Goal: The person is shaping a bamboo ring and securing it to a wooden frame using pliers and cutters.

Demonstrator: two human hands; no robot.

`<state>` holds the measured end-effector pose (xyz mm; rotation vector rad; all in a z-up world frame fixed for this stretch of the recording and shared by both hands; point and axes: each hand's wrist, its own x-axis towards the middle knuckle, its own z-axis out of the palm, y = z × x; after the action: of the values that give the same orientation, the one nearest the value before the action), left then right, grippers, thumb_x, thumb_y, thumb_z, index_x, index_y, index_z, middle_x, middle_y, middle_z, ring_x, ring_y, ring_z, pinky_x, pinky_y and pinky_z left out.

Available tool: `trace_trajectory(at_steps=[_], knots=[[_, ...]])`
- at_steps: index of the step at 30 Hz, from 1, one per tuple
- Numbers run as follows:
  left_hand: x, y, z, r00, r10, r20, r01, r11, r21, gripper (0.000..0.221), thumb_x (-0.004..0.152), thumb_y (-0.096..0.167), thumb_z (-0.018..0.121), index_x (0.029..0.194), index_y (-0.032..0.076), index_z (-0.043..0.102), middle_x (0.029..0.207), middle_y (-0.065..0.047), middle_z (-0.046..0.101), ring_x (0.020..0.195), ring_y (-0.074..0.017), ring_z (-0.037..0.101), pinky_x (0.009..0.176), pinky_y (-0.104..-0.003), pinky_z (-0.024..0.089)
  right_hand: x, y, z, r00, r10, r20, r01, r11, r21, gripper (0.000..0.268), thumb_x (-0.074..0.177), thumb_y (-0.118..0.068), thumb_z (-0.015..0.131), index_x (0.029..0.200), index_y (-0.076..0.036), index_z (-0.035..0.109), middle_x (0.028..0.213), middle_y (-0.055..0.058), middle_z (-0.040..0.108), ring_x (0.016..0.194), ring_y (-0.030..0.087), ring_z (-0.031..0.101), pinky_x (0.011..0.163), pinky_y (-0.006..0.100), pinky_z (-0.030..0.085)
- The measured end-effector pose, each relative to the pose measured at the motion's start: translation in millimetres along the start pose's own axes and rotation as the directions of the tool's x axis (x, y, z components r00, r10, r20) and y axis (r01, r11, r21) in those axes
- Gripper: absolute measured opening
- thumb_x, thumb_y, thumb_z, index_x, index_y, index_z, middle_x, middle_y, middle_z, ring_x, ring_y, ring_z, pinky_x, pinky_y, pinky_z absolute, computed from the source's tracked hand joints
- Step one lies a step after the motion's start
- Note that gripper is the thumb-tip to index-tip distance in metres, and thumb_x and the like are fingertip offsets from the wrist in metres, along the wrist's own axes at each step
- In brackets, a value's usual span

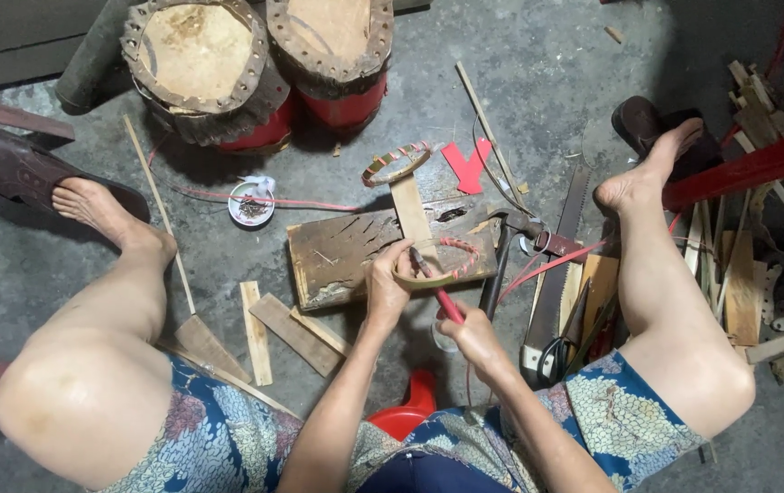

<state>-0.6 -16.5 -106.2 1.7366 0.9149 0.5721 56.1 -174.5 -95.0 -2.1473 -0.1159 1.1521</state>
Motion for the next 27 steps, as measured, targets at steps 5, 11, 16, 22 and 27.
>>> trace_trajectory(at_steps=[5,11,16,22,27], knots=[[0,-9,5,0.998,-0.010,-0.065,0.008,0.999,-0.032,0.029,0.091,-0.004,0.057,0.108,0.008,0.078,0.078,-0.018,0.073,0.070,-0.0278,0.073,0.064,-0.035,0.059,-27,-29,-2,0.942,0.175,0.287,-0.298,0.829,0.473,0.026,0.070,-0.022,0.073,0.087,-0.006,0.062,0.062,0.002,0.050,0.047,0.014,0.049,0.038,0.023,0.037],[18,-40,-36,0.917,-0.325,-0.232,0.287,0.940,-0.184,0.038,0.082,-0.016,0.069,0.117,-0.001,0.071,0.092,-0.024,0.075,0.069,-0.0237,0.073,0.064,-0.029,0.062,-29,-19,-22,0.986,-0.086,-0.145,0.023,0.920,-0.391,0.039,0.081,-0.025,0.070,0.119,-0.016,0.063,0.100,0.026,0.075,0.101,0.046,0.072,0.090,0.052,0.054],[15,-36,5,0.851,-0.511,0.123,0.496,0.703,-0.510,0.019,0.095,0.003,0.057,0.113,0.001,0.065,0.083,-0.029,0.071,0.065,-0.0283,0.074,0.061,-0.034,0.066,-1,23,-43,0.984,-0.047,-0.174,0.025,0.992,-0.127,0.038,0.076,-0.031,0.072,0.111,-0.018,0.068,0.087,0.020,0.069,0.086,0.040,0.067,0.075,0.047,0.050],[2,-97,42,0.697,-0.596,0.398,0.705,0.467,-0.534,0.023,0.094,0.007,0.061,0.111,0.004,0.047,0.081,-0.031,0.070,0.067,-0.0336,0.076,0.063,-0.041,0.067,-30,-9,-66,0.970,-0.008,-0.244,0.136,0.846,0.515,0.026,0.074,-0.014,0.060,0.098,-0.005,0.062,0.058,0.001,0.042,0.043,0.010,0.037,0.037,0.023,0.025],[-2,-114,51,0.676,-0.642,0.360,0.722,0.479,-0.500,0.023,0.099,0.009,0.060,0.114,-0.001,0.046,0.081,-0.034,0.070,0.066,-0.0354,0.076,0.059,-0.043,0.067,-23,-1,-62,0.984,-0.013,-0.179,0.118,0.802,0.585,0.026,0.075,-0.013,0.061,0.100,-0.004,0.060,0.058,-0.001,0.039,0.042,0.008,0.034,0.038,0.023,0.025]])
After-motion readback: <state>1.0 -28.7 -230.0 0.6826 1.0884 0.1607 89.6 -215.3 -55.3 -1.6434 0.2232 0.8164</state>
